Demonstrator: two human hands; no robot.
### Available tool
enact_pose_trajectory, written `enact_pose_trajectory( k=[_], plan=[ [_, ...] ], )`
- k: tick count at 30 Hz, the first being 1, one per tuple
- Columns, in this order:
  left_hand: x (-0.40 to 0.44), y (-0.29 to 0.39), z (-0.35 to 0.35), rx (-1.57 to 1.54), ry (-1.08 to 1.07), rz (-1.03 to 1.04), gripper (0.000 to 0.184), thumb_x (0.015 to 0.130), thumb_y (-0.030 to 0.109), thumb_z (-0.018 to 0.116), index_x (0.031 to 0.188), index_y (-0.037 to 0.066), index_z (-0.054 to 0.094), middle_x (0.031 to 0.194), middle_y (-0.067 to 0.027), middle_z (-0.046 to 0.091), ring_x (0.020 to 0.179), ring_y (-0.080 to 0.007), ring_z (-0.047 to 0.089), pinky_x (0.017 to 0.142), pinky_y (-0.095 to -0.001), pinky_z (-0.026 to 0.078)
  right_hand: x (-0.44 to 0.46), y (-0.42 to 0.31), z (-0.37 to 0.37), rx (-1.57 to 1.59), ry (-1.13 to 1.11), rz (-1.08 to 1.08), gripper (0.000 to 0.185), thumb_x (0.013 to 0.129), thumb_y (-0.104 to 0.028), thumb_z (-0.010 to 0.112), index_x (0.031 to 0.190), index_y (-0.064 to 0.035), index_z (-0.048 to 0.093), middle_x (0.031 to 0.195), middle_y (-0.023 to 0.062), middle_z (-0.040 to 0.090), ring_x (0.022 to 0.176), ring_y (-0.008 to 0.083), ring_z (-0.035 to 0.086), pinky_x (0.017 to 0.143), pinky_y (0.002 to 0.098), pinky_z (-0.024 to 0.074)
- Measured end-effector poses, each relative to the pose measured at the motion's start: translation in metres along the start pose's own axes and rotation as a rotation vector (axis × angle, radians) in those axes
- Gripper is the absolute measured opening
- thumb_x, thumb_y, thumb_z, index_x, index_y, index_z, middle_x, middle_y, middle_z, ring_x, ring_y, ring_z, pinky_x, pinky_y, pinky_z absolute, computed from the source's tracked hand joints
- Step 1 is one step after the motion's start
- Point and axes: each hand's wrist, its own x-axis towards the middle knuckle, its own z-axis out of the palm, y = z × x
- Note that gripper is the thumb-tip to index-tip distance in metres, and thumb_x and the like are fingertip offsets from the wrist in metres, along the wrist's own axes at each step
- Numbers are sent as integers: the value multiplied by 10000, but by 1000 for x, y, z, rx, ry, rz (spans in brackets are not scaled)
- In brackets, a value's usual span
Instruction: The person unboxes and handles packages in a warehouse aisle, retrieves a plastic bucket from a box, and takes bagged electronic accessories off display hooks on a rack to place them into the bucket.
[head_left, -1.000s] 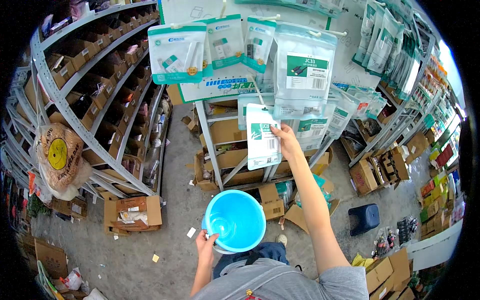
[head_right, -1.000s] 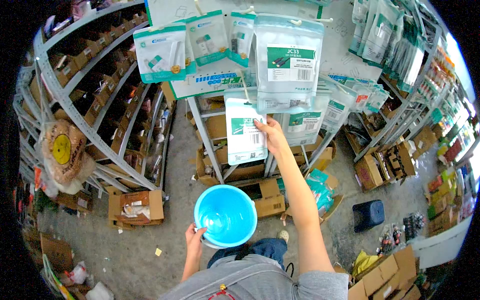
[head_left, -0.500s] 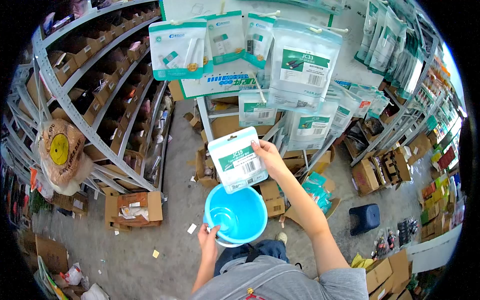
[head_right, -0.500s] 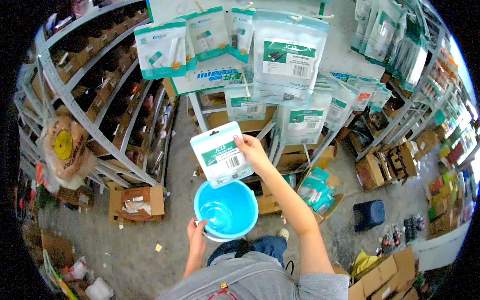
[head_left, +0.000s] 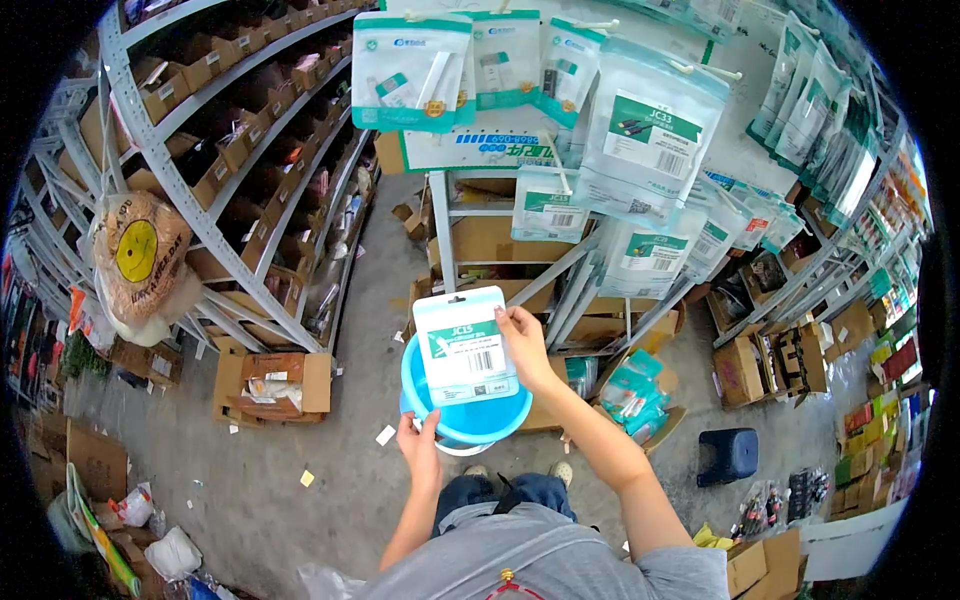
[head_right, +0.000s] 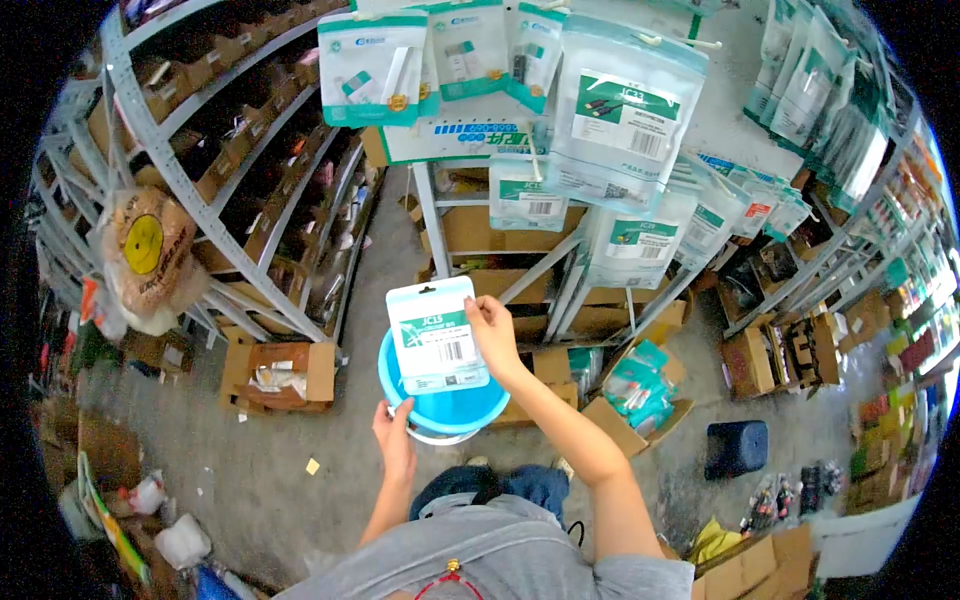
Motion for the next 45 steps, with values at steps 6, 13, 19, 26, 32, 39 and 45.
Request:
enact_pose_trajectory(
  k=[6, 13, 19, 26, 32, 39, 45],
  plan=[
    [1, 3, 2, 96, -27, 81, 167, 702, 85, 586, 795, 29, 459, 685, -5, 500, 594, -57, 451, 509, -201, 358, -16, -5, 8, -1, -95, -4, 246, 822, -252, 470, 744, -19, 465, 668, 9, 482, 620, 53, 431, 561, 200, 361],
    [5, -6, 4, 102, -7, 120, 214, 725, 108, 560, 885, -5, 474, 778, -39, 525, 678, -104, 490, 579, -230, 398, -38, -2, 18, 416, -429, 445, 509, 808, -514, 290, 914, -53, 477, 1090, 117, 472, 1022, 213, 439, 733, 337, 429],
    [1, -17, 6, 3, -14, 119, 386, 739, 134, 540, 1061, -29, 401, 1015, -87, 472, 902, -146, 470, 745, -262, 390, -47, 14, 32, 74, -536, 255, 460, 691, -195, 624, 1065, -15, 426, 1054, 87, 464, 876, 177, 481, 648, 265, 437],
    [0, -11, 4, 132, -29, 61, 389, 737, 121, 542, 1069, -26, 402, 1020, -94, 475, 917, -155, 474, 741, -260, 394, -25, 31, 20, -684, -528, 76, 701, 530, -302, 746, 1082, 8, 444, 911, 131, 506, 746, 158, 490, 595, 255, 416],
    [9, -22, 3, -93, 31, 89, 366, 720, 98, 557, 1036, -35, 431, 979, -89, 499, 877, -154, 492, 702, -255, 406, -7, 8, 11, -509, -604, 492, 360, 590, -219, 720, 816, 5, 549, 736, 47, 566, 681, 95, 513, 614, 233, 404],
    [7, 3, -6, 75, -82, 26, 182, 680, 52, 605, 800, -9, 483, 676, -27, 522, 564, -60, 479, 463, -184, 375, 24, -42, 12, -203, -560, 55, 387, 666, -221, 653, 972, -28, 513, 790, 22, 557, 611, 67, 502, 441, 187, 387],
    [6, -2, -16, 56, -30, -39, 198, 648, 56, 629, 769, 45, 472, 656, -11, 515, 570, -77, 482, 485, -209, 375, 68, -158, 46, 30, -221, -337, 337, 708, -201, 617, 957, -14, 488, 787, 46, 563, 607, 85, 525, 478, 201, 415]
  ],
)
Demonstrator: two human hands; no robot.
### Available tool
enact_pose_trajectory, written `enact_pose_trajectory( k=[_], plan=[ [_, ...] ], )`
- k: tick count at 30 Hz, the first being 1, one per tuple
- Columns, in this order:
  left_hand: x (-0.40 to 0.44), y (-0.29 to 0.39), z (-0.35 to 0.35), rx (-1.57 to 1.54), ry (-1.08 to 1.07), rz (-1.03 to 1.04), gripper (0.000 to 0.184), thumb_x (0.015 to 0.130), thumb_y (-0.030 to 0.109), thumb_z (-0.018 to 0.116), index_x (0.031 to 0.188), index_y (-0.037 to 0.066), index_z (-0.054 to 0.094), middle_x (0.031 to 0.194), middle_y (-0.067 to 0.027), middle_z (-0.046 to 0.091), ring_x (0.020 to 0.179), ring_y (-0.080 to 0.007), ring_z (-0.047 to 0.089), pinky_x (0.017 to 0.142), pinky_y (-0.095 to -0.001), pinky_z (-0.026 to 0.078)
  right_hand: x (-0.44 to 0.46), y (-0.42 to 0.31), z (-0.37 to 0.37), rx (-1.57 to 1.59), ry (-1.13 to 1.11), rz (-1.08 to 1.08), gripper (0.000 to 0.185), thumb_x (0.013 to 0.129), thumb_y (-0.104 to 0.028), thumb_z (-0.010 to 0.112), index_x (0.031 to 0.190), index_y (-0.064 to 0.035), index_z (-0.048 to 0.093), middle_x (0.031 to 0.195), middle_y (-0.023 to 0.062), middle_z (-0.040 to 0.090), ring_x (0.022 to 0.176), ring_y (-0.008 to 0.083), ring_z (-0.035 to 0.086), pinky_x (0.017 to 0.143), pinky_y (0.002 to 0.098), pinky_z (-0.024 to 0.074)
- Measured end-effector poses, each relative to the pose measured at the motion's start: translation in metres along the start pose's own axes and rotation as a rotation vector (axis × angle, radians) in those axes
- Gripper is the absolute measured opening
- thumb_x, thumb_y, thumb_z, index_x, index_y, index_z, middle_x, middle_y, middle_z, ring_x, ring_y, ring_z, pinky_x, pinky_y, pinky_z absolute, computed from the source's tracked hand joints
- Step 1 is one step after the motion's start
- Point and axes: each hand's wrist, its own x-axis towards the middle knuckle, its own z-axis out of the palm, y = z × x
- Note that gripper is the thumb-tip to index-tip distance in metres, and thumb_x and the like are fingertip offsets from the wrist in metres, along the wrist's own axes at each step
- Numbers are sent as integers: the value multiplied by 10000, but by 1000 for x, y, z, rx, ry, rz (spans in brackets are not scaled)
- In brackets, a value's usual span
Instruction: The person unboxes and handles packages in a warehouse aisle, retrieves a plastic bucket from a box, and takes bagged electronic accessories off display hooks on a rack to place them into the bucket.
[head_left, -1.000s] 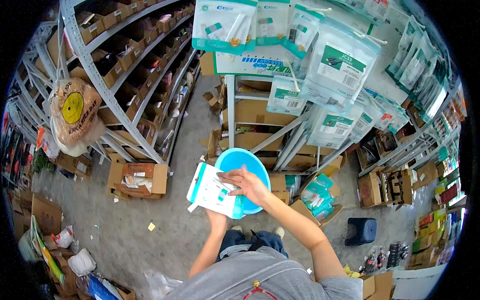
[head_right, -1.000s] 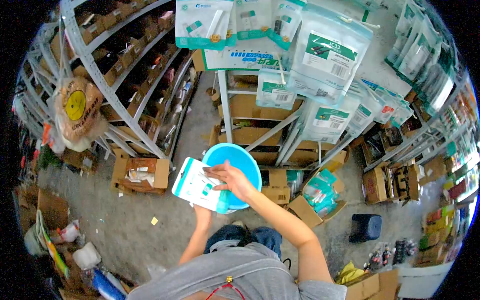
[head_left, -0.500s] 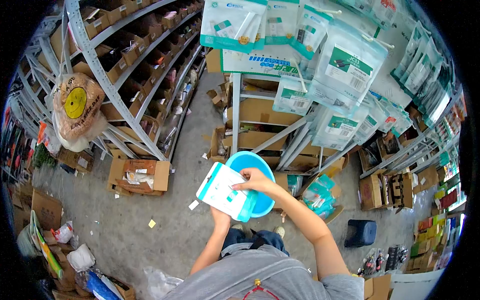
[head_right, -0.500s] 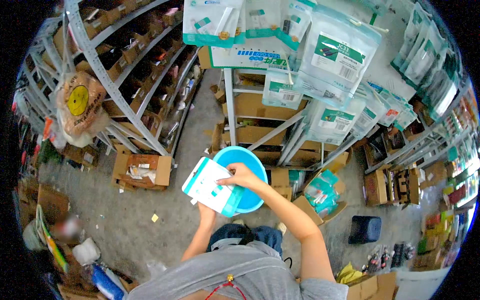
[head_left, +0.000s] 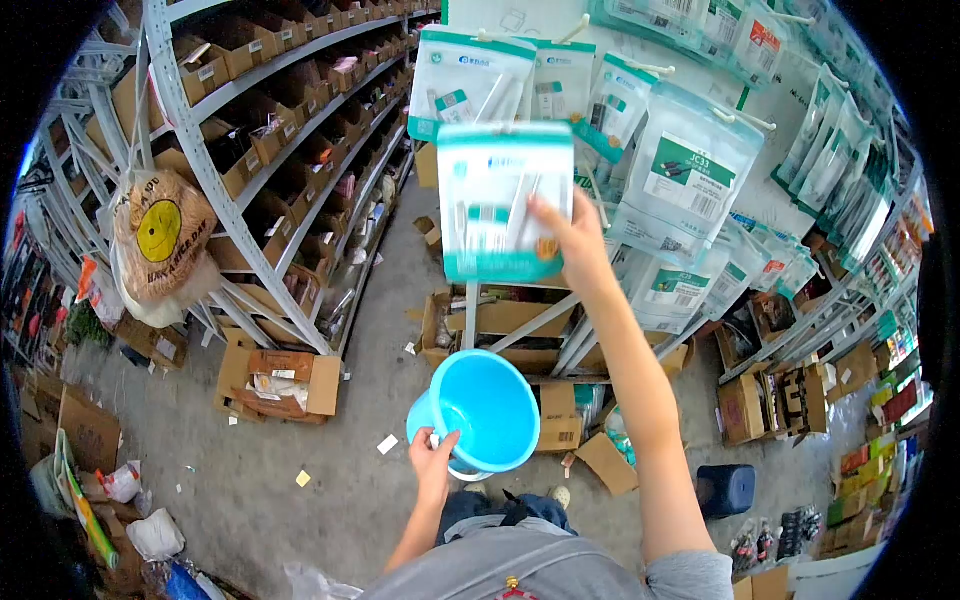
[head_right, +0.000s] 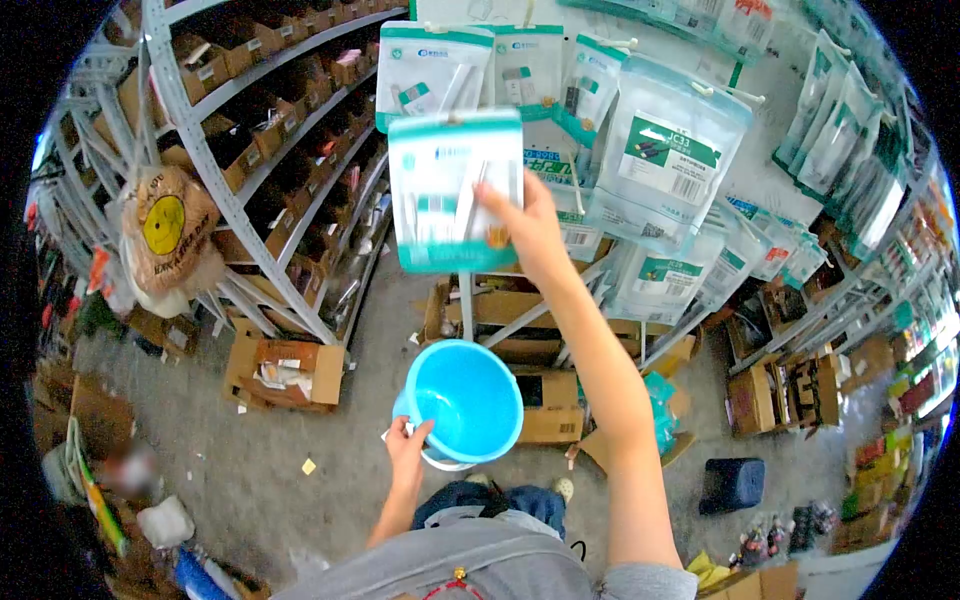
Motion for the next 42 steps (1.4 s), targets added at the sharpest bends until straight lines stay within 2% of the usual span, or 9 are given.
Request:
enact_pose_trajectory(
  k=[1, 3, 5, 7, 14, 22, 29, 42],
  plan=[
    [-1, 1, -1, -3, -2, 6, 198, 648, 56, 629, 769, 45, 472, 656, -11, 515, 570, -77, 482, 485, -209, 375, 14, -8, 6, 47, 11, -94, 330, 713, -186, 611, 958, -3, 486, 804, 50, 566, 652, 92, 534, 537, 215, 430],
    [-3, 3, -4, -15, 22, -4, 194, 661, 43, 626, 778, 10, 474, 655, -17, 513, 559, -68, 481, 477, -201, 388, 33, -26, 14, 89, -6, -150, 317, 718, -176, 603, 957, -1, 491, 826, 54, 567, 694, 98, 538, 578, 225, 433],
    [-2, 0, -8, 4, 39, -9, 195, 660, 42, 624, 780, 7, 474, 656, -19, 514, 551, -69, 479, 473, -203, 387, 49, -37, 19, 99, -15, -139, 310, 719, -176, 600, 953, -3, 495, 827, 53, 567, 695, 100, 539, 571, 224, 432],
    [-2, 0, -11, 28, 44, -10, 189, 654, 80, 624, 768, 47, 478, 648, -9, 514, 558, -78, 480, 473, -213, 375, 62, -42, 23, 109, -25, -124, 302, 720, -177, 598, 948, -5, 500, 828, 51, 567, 696, 103, 540, 565, 223, 431],
    [0, -1, -13, 13, 46, 14, 188, 660, 89, 612, 786, 36, 483, 646, -10, 513, 549, -75, 477, 465, -213, 383, 78, -45, 37, 143, -36, -167, 299, 714, -169, 601, 946, -6, 504, 841, 66, 567, 717, 123, 553, 581, 221, 439],
    [-1, 2, -10, 47, 50, -18, 174, 652, 79, 617, 760, 40, 486, 632, -8, 501, 542, -72, 475, 460, -211, 386, 76, -43, 39, 91, -41, -130, 290, 721, -147, 587, 945, 18, 503, 878, 96, 564, 780, 134, 544, 676, 255, 427],
    [-3, 2, -10, 33, 29, -1, 174, 648, 68, 619, 747, 41, 479, 618, -3, 495, 531, -70, 468, 453, -206, 371, 106, -22, 30, -34, 4, -167, 279, 725, -151, 581, 933, 20, 512, 861, 99, 568, 757, 142, 545, 658, 263, 424],
    [-4, 3, -11, 64, 31, -3, 178, 653, 101, 618, 748, 36, 482, 618, -2, 487, 538, -72, 454, 466, -216, 366, 121, -9, 25, -172, 20, -417, 240, 705, -150, 588, 856, 31, 546, 787, 91, 582, 697, 131, 538, 632, 253, 417]
  ],
)
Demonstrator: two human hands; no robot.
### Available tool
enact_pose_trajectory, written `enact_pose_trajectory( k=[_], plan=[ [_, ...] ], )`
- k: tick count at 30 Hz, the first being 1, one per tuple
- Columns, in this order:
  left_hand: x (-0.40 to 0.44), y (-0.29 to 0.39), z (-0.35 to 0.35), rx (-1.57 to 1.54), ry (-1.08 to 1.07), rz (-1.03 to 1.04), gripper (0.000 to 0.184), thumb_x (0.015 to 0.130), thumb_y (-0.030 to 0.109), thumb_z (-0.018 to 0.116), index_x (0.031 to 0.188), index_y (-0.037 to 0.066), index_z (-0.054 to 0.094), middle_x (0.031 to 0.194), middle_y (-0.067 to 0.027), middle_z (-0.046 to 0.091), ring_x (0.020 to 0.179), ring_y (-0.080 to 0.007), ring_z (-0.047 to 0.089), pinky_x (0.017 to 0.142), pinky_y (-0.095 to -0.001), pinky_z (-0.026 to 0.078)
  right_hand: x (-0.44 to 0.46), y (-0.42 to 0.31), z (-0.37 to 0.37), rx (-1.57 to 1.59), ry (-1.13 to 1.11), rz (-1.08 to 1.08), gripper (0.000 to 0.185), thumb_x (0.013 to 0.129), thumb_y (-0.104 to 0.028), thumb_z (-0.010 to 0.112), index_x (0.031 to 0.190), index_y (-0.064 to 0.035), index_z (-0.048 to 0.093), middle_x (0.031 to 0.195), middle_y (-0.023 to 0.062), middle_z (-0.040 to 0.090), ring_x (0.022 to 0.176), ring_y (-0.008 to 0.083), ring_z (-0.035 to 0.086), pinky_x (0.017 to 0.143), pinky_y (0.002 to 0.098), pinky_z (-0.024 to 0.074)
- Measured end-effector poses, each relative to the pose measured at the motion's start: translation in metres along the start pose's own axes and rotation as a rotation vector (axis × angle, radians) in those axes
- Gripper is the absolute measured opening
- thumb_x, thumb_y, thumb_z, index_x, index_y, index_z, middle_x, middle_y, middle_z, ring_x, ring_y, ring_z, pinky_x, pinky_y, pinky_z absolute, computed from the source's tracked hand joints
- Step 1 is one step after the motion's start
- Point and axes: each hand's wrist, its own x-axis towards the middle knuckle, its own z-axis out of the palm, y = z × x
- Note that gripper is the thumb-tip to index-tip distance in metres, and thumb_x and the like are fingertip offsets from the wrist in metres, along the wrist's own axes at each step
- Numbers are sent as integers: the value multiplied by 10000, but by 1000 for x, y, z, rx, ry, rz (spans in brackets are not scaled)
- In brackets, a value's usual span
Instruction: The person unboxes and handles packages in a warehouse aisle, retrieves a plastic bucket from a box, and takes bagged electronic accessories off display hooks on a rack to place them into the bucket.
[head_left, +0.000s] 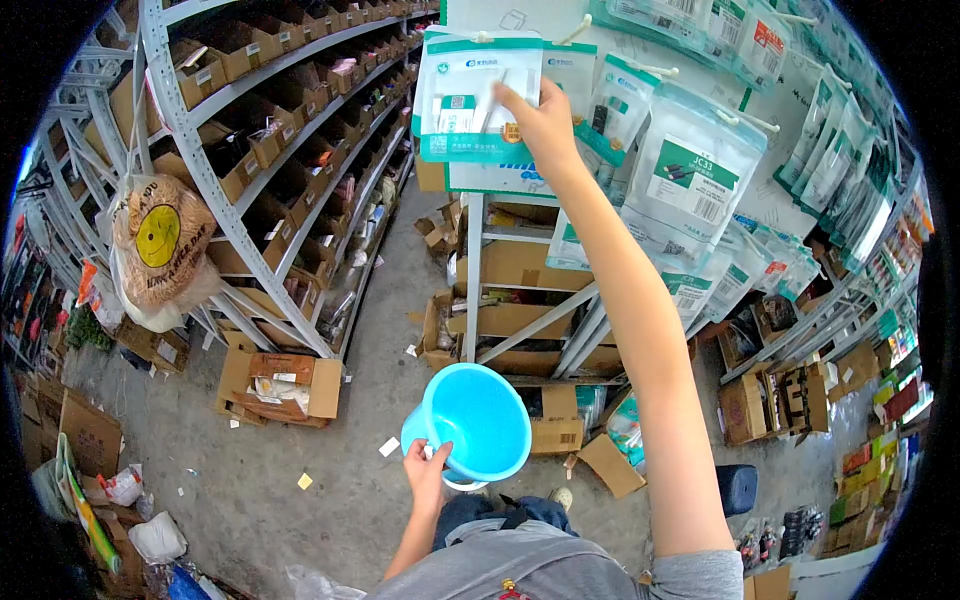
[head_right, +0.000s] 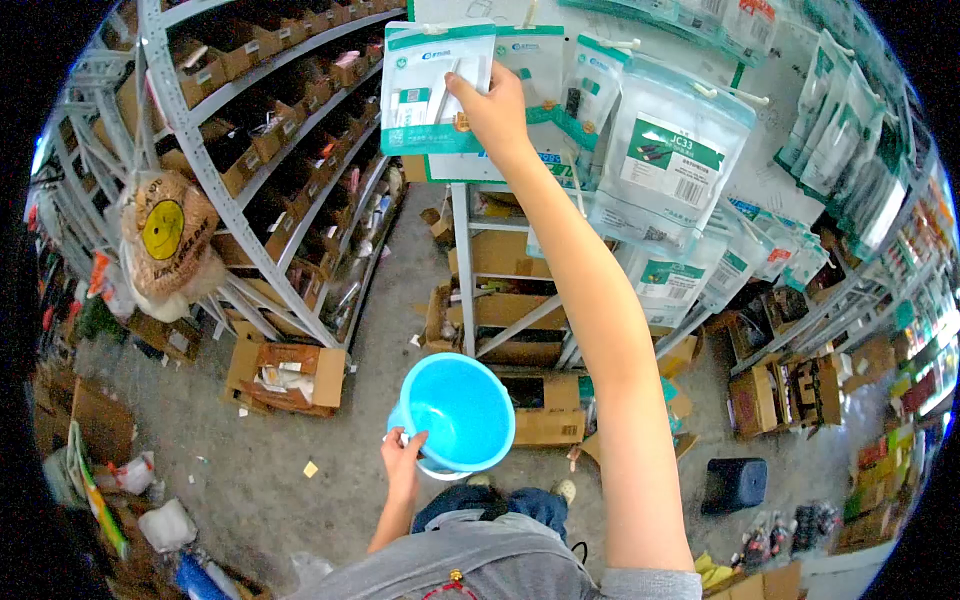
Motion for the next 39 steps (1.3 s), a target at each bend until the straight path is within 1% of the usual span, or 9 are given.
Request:
enact_pose_trajectory(
  k=[5, 7, 11, 15, 19, 23, 27, 32, 39],
  plan=[
    [0, -2, 0, -27, -6, -18, 189, 657, 47, 623, 767, 11, 474, 637, -23, 513, 535, -74, 482, 461, -208, 398, 3, 15, -8, -180, 49, 12, 243, 686, -172, 609, 784, 45, 557, 734, 109, 587, 639, 143, 545, 581, 263, 423],
    [0, -2, 0, -46, -27, -17, 190, 659, 47, 621, 772, 13, 472, 649, -23, 514, 547, -75, 485, 460, -208, 398, -5, 12, -14, -505, 43, 80, 276, 679, -202, 622, 766, 51, 554, 719, 113, 584, 601, 146, 557, 530, 262, 426],
    [0, -8, -3, -24, -18, -15, 197, 660, 44, 618, 788, 15, 471, 662, -25, 516, 556, -75, 486, 461, -209, 397, -51, 8, -27, -183, 138, 218, 287, 717, -231, 601, 648, 38, 528, 597, 99, 556, 582, 133, 575, 496, 235, 423],
    [0, -7, -2, 9, 20, -30, 191, 663, 96, 609, 799, 33, 490, 676, -24, 503, 569, -78, 460, 470, -211, 352, -150, 21, -77, -524, 61, 158, 245, 771, -218, 543, 780, 25, 509, 626, 60, 573, 543, 100, 540, 426, 188, 414],
    [7, -13, -6, -14, -7, -27, 214, 657, 60, 619, 808, 12, 475, 711, -43, 518, 573, -83, 486, 461, -208, 399, -212, 52, -123, -455, 473, 539, 268, 757, -236, 555, 808, 26, 527, 737, 93, 561, 629, 131, 515, 569, 273, 407],
    [8, -8, -1, 4, -61, -9, 191, 664, 44, 605, 800, 10, 476, 680, -31, 518, 569, -75, 482, 446, -200, 395, -216, 81, -153, -705, 412, 322, 474, 727, -261, 586, 1050, 42, 418, 1021, 183, 461, 943, 263, 457, 788, 337, 357],
    [2, -3, 6, 1, -73, -32, 173, 669, 35, 597, 791, 21, 475, 674, -23, 518, 567, -73, 482, 464, -208, 391, -194, 98, -171, -511, 345, 360, 653, 672, -281, 641, 1148, 47, 338, 1088, 189, 432, 1023, 267, 416, 837, 340, 337],
    [-3, -9, 1, -12, -61, -33, 165, 660, 71, 596, 775, 41, 481, 646, -17, 504, 534, -76, 454, 460, -206, 339, -180, 83, -170, -117, 182, 548, 436, 687, -202, 638, 1022, 28, 477, 871, 78, 562, 844, 150, 510, 746, 278, 381],
    [-9, -14, -13, 10, 13, -57, 170, 659, 86, 597, 776, 44, 481, 648, -13, 509, 536, -78, 458, 459, -210, 342, -184, 72, -151, 83, 212, 618, 376, 748, -228, 581, 1028, -5, 467, 948, 61, 543, 830, 125, 521, 723, 252, 409]
  ],
)
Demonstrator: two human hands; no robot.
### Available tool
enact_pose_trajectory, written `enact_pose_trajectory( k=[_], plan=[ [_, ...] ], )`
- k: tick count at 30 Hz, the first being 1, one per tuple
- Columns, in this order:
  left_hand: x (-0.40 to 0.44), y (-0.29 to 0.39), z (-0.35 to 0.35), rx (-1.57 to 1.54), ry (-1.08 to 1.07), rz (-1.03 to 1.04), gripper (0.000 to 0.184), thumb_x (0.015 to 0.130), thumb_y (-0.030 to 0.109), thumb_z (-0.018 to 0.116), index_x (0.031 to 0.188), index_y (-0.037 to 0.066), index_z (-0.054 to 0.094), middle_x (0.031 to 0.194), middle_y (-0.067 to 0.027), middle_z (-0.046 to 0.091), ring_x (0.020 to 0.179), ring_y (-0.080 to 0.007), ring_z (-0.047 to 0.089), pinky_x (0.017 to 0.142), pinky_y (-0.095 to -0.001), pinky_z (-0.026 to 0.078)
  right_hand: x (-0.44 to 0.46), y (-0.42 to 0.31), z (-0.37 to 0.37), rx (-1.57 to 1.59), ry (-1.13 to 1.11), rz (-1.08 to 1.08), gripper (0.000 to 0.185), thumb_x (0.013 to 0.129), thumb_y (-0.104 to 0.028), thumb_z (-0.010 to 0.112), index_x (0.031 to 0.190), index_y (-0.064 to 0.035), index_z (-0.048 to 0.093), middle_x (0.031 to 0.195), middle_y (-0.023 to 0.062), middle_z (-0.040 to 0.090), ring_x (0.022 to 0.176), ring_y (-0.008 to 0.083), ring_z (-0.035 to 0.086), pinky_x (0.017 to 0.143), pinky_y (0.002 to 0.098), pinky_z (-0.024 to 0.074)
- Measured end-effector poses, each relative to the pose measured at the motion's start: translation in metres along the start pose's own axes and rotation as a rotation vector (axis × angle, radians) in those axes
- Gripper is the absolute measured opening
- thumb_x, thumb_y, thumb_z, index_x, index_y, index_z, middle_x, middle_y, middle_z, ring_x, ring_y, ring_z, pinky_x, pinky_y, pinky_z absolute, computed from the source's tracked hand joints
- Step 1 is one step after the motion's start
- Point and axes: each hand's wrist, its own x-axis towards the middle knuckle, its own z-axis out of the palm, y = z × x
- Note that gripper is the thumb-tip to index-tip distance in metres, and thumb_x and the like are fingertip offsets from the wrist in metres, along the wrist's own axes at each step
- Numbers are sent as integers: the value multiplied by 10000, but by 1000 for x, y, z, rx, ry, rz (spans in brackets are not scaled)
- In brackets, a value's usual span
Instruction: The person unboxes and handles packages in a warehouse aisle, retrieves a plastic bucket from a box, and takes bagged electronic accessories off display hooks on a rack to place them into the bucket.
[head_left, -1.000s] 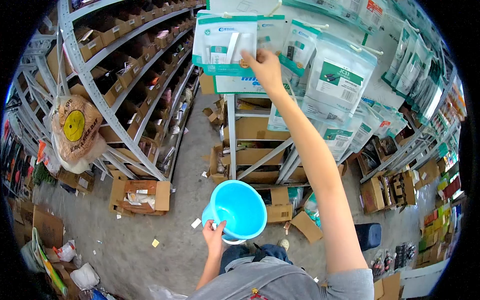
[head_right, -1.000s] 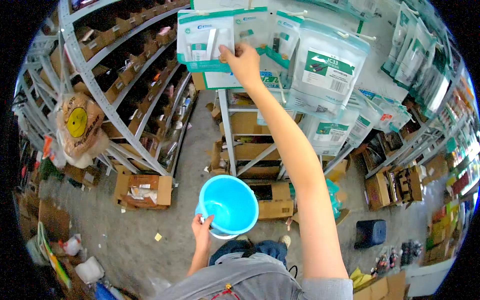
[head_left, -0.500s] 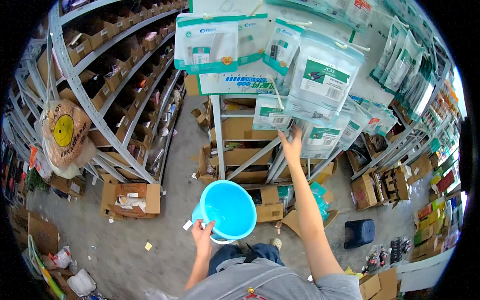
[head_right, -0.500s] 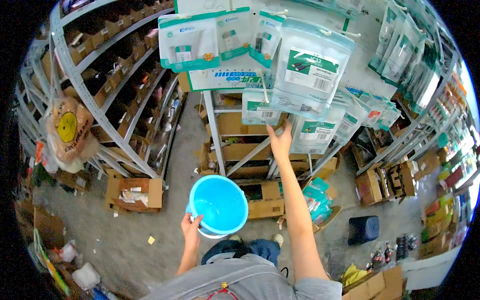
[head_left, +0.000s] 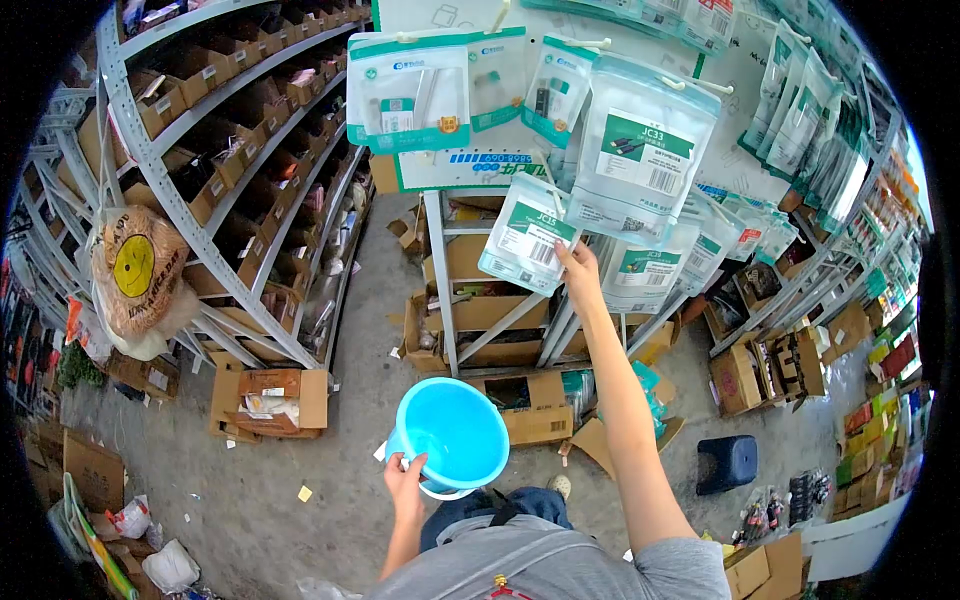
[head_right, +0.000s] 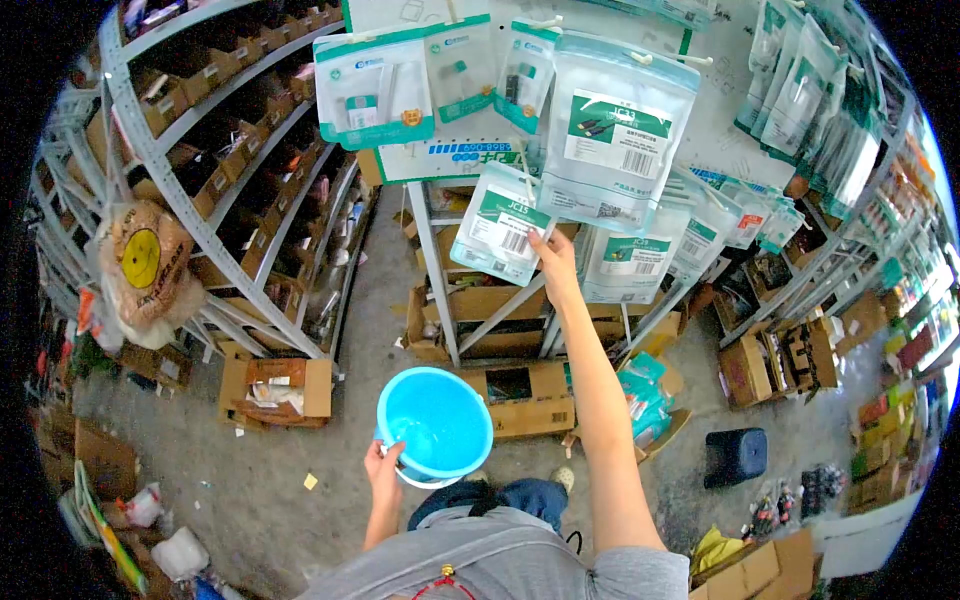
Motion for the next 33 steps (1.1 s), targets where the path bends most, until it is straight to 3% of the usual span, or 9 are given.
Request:
enact_pose_trajectory(
  k=[2, 13, 18, 22, 24, 26, 27, 30, 33],
  plan=[
    [2, -1, -4, -4, 10, -9, 169, 660, 86, 596, 776, 44, 480, 655, -15, 513, 543, -77, 461, 461, -209, 344, -11, -5, 8, 179, 13, -50, 300, 764, -198, 564, 975, 4, 495, 886, 63, 562, 772, 112, 528, 621, 235, 419],
    [14, -3, -9, 39, -33, 30, 183, 660, 68, 605, 790, 10, 490, 665, -32, 526, 560, -86, 495, 461, -218, 407, -49, -14, 19, 392, -234, 39, 261, 758, -157, 553, 970, -14, 505, 875, 61, 587, 758, 116, 560, 669, 249, 453],
    [3, 2, 8, 40, -32, 15, 162, 674, 78, 592, 787, 37, 482, 648, -14, 509, 539, -77, 458, 462, -213, 350, -90, -8, 55, -104, -218, 105, 220, 718, -172, 592, 864, -13, 548, 801, 68, 592, 676, 132, 557, 591, 260, 456],
    [6, 3, 18, 39, -38, 53, 159, 671, 76, 595, 773, 41, 478, 633, -4, 495, 532, -72, 447, 458, -210, 339, -139, 5, 92, -816, -395, -290, 225, 675, -200, 580, 795, -18, 524, 730, 105, 566, 633, 248, 555, 545, 297, 438],
    [8, 5, 22, 59, -48, 80, 149, 677, 70, 586, 771, 41, 473, 626, -6, 489, 525, -71, 441, 454, -213, 339, -161, 23, 103, -969, -603, -413, 216, 665, -210, 577, 759, -36, 491, 835, 116, 549, 746, 280, 532, 560, 308, 446],
    [12, 3, 21, 84, -67, 106, 140, 683, 63, 577, 769, 40, 468, 618, -7, 483, 518, -70, 435, 450, -217, 338, -179, 29, 113, -795, -704, -354, 246, 674, -199, 582, 837, -46, 479, 942, 111, 518, 995, 268, 447, 763, 342, 405],
    [16, -3, 17, 48, -54, 122, 160, 687, 61, 578, 802, 19, 476, 664, -22, 505, 543, -72, 458, 462, -213, 365, -183, 37, 116, -799, -696, -354, 246, 674, -199, 582, 837, -46, 479, 942, 111, 518, 995, 268, 447, 763, 342, 405],
    [23, -9, 22, -170, -26, 155, 217, 700, 61, 566, 889, -5, 482, 762, -39, 529, 610, -76, 489, 489, -207, 397, -193, 58, 118, -720, -750, -353, 303, 690, -241, 584, 841, -34, 423, 1140, 173, 400, 1155, 320, 260, 909, 399, 269],
    [24, -4, 28, -233, 19, 176, 282, 716, 67, 544, 979, -3, 470, 861, -44, 526, 698, -89, 508, 526, -209, 414, -197, 69, 116, -651, -880, -282, 403, 699, -351, 587, 860, -34, 397, 1315, 208, 78, 1194, 362, 140, 959, 438, 156]
  ],
)
